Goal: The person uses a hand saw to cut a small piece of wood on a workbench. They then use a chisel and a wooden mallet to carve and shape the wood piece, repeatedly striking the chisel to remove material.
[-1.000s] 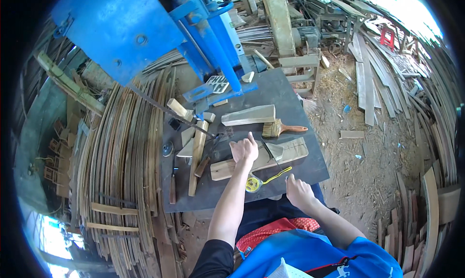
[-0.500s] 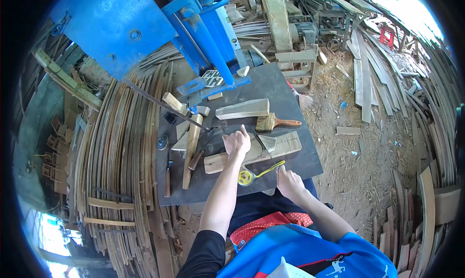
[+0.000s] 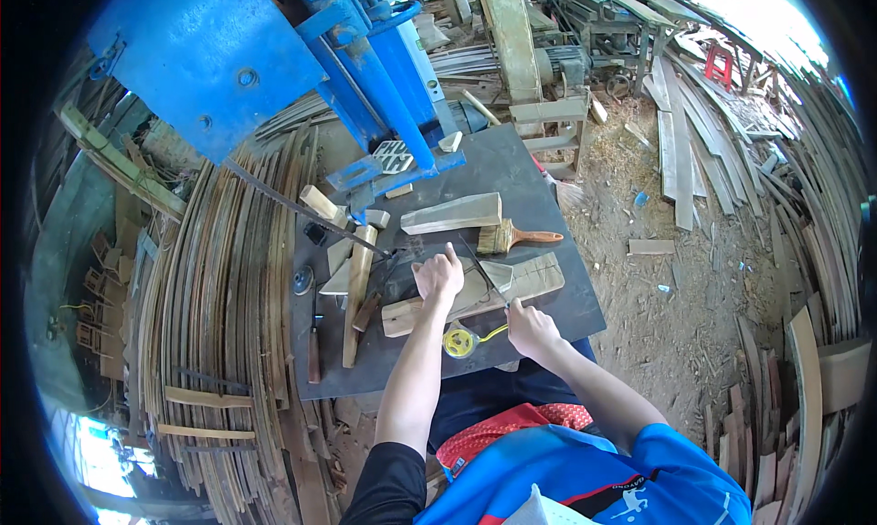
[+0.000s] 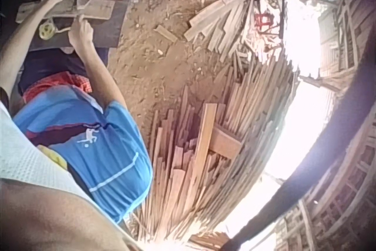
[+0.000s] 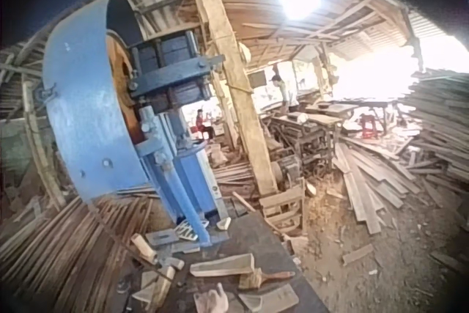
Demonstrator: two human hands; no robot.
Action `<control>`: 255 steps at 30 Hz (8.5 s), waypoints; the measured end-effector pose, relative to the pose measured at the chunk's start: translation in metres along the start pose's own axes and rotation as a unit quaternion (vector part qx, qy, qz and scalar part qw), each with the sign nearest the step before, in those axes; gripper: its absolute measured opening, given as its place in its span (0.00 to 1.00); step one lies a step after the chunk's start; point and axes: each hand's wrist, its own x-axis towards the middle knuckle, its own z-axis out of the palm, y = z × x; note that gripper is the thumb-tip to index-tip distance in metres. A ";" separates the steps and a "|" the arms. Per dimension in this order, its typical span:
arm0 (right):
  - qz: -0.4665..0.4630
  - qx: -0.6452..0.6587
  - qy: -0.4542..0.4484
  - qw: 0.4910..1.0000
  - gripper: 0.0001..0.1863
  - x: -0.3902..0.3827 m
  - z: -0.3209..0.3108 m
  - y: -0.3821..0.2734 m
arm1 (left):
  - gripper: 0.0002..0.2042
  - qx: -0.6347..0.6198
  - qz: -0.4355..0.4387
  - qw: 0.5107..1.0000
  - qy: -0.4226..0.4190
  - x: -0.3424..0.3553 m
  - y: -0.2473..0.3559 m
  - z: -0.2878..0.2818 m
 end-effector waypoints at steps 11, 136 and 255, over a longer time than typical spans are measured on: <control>-0.010 -0.021 -0.003 1.000 0.13 -0.011 -0.002 -0.007 | 0.34 -0.024 -0.026 0.999 -0.027 0.000 -0.001 0.003; 0.029 0.005 0.020 0.999 0.15 -0.041 -0.012 0.010 | 0.35 -0.029 -0.086 0.996 -0.006 0.008 0.001 -0.001; -0.009 -0.020 0.033 0.999 0.13 -0.015 -0.005 0.001 | 0.35 -0.025 -0.044 0.999 0.007 -0.009 0.009 -0.006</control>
